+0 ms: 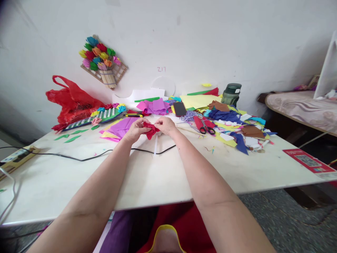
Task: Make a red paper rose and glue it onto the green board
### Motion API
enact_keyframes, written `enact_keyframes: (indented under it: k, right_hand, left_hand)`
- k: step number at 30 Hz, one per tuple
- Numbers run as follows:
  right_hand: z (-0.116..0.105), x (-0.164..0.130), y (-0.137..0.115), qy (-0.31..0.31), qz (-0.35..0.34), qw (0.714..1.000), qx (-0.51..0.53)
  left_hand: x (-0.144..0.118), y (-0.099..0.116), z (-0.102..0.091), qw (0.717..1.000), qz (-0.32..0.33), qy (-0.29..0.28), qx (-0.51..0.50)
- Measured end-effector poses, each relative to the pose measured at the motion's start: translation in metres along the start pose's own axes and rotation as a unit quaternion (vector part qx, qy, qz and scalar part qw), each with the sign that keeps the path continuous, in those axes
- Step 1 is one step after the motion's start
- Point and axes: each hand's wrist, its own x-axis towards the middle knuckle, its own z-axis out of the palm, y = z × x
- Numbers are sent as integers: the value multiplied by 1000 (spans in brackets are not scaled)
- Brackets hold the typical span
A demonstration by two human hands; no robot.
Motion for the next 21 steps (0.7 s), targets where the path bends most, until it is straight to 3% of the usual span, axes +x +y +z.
enact_keyframes:
  k: [21]
  right_hand:
    - [-1, 0, 0, -1, -1, 1000, 10]
  left_hand:
    - [-5, 10, 6, 1000, -2, -6, 27]
